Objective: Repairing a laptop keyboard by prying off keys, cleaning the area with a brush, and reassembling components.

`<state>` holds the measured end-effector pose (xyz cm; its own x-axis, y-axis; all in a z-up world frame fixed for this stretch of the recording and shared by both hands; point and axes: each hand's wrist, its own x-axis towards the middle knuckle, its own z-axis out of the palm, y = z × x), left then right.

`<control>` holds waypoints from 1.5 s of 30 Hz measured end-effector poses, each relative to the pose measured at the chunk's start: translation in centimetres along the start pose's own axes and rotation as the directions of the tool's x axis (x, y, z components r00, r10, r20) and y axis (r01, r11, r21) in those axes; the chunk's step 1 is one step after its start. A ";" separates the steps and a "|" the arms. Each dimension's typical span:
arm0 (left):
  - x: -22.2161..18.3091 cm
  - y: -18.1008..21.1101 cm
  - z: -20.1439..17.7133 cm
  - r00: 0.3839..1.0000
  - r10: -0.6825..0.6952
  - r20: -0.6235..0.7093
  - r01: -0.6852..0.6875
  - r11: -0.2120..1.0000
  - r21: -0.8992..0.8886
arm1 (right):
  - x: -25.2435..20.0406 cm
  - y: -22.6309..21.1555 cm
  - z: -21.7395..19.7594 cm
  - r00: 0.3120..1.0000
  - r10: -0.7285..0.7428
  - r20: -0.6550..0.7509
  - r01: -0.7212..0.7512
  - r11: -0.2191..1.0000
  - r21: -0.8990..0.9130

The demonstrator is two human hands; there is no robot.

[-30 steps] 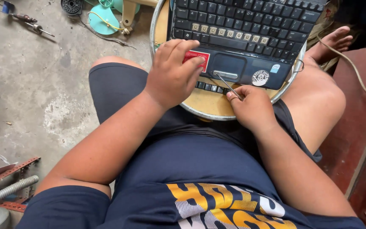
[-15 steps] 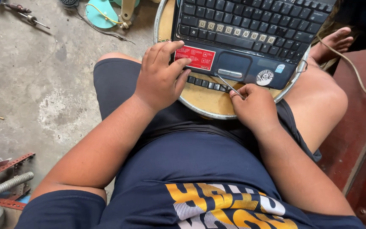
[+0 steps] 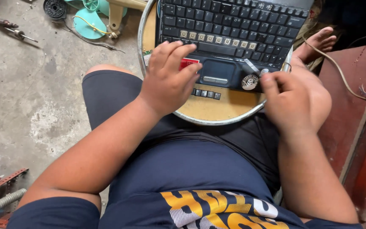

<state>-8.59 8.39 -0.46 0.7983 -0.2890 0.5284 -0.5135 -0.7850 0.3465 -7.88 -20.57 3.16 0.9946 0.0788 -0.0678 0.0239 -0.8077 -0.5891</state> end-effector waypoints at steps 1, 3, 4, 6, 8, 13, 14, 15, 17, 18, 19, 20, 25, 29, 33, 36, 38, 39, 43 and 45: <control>0.8 0.4 0.2 0.999 0.033 -0.002 -0.033 0.999 -0.034 | 0.4 0.8 -0.9 0.971 -0.205 -0.126 0.167 0.950 -0.264; 2.3 1.1 2.2 0.998 0.064 -0.024 -0.066 0.996 -0.052 | 1.3 2.1 -1.7 0.966 -0.222 -0.132 0.183 0.949 -0.258; 3.0 1.4 3.1 0.995 0.091 -0.043 -0.094 0.993 -0.070 | 1.7 2.7 -2.1 0.962 -0.238 -0.132 0.200 0.947 -0.251; 5.0 2.2 4.6 0.991 0.125 -0.055 -0.130 0.987 -0.091 | 2.5 3.8 -2.4 0.939 -0.317 -0.136 0.253 0.900 -0.354; 6.6 2.7 6.4 0.985 0.158 -0.066 -0.164 0.980 -0.111 | 3.2 4.5 -2.6 0.910 -0.394 -0.127 0.300 0.840 -0.452; 8.4 2.8 9.6 0.992 0.125 0.011 -0.124 0.991 -0.043 | 3.7 4.0 -3.6 0.855 -0.505 -0.122 0.298 0.669 -0.681; 8.5 2.8 9.6 0.992 0.126 0.017 -0.125 0.991 -0.045 | 3.7 3.8 -3.7 0.857 -0.500 -0.122 0.295 0.672 -0.679; 8.6 2.8 9.6 0.993 0.121 0.015 -0.120 0.991 -0.054 | 3.8 3.6 -3.9 0.837 -0.533 -0.125 0.310 0.650 -0.694; 8.6 2.8 9.7 0.993 0.114 0.024 -0.113 0.991 -0.066 | 3.7 3.3 -4.0 0.820 -0.558 -0.125 0.322 0.632 -0.704; 8.6 2.8 9.6 0.993 0.110 0.033 -0.107 0.992 -0.063 | 3.7 3.1 -4.0 0.820 -0.559 -0.125 0.325 0.633 -0.703; 8.5 2.7 9.5 0.994 0.105 0.042 -0.102 0.993 -0.060 | 3.6 2.8 -4.0 0.819 -0.561 -0.125 0.327 0.633 -0.702; 8.5 2.7 9.6 0.994 0.102 0.049 -0.099 0.993 -0.062 | 3.5 2.7 -3.9 0.822 -0.556 -0.121 0.327 0.636 -0.699; 8.6 2.8 9.6 0.995 0.093 0.033 -0.090 0.991 -0.095 | 3.4 2.6 -3.7 0.834 -0.539 -0.115 0.317 0.640 -0.700; 8.4 3.0 10.0 0.997 0.080 0.022 -0.077 0.992 -0.102 | 4.3 4.7 -3.0 0.863 -0.491 -0.122 0.321 0.718 -0.617; 8.3 3.0 10.1 0.996 0.085 0.018 -0.083 0.992 -0.092 | 5.2 5.9 -2.0 0.892 -0.429 -0.142 0.362 0.866 -0.346; 8.7 3.0 10.0 0.995 0.104 0.014 -0.103 0.993 -0.063 | 5.6 6.0 -1.6 0.896 -0.413 -0.163 0.371 0.899 -0.233; 9.0 3.0 9.9 0.993 0.118 0.015 -0.117 0.992 -0.045 | 5.7 6.0 -1.6 0.896 -0.410 -0.170 0.379 0.906 -0.189; 9.2 3.0 9.8 0.986 0.167 0.023 -0.166 0.985 -0.040 | 5.7 6.1 -1.5 0.893 -0.416 -0.169 0.390 0.905 -0.167; 10.1 2.2 9.8 0.934 0.357 0.025 -0.356 0.934 -0.029 | 6.3 5.6 -1.8 0.886 -0.439 -0.149 0.427 0.898 -0.104; 10.4 2.2 10.1 0.924 0.379 0.044 -0.377 0.925 -0.042 | 6.5 5.8 -1.9 0.890 -0.435 -0.138 0.428 0.900 -0.079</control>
<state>1.72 -1.88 -2.04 0.5571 -0.5891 0.5854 -0.7896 -0.5941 0.1536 -1.06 -25.84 0.85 0.8886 0.3405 0.3072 0.4549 -0.7397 -0.4959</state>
